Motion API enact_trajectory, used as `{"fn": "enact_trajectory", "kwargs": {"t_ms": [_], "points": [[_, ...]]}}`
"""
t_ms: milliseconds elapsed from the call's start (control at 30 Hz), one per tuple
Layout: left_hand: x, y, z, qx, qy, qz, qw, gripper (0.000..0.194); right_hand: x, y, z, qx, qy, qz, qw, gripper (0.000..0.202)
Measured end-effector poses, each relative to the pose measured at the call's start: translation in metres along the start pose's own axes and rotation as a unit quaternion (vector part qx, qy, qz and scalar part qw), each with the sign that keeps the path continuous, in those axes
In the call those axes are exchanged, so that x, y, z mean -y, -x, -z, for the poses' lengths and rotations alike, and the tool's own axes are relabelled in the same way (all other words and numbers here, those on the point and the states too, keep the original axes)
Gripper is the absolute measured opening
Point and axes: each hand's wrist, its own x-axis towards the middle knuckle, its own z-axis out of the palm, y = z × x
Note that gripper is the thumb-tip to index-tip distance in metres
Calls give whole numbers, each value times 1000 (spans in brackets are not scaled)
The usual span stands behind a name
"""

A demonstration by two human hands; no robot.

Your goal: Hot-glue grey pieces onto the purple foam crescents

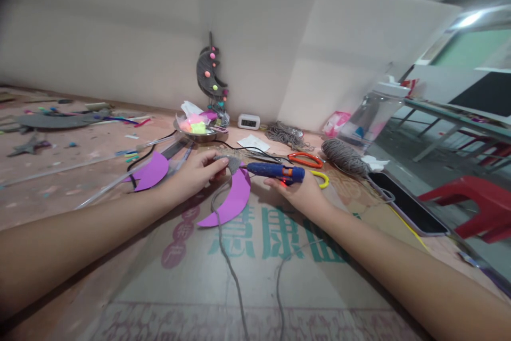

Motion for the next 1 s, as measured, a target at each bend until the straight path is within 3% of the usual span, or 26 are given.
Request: {"fn": "enact_trajectory", "kwargs": {"t_ms": [600, 1000], "points": [[4, -1, 0, 10, -11, -28, 999, 29, -2, -2, 1, -16, 1, 8, 1000, 23], [3, 0, 0, 5, -2, -13, 1000, 29, -4, -2, 2, -34, -21, 5, 999, 24]]}}
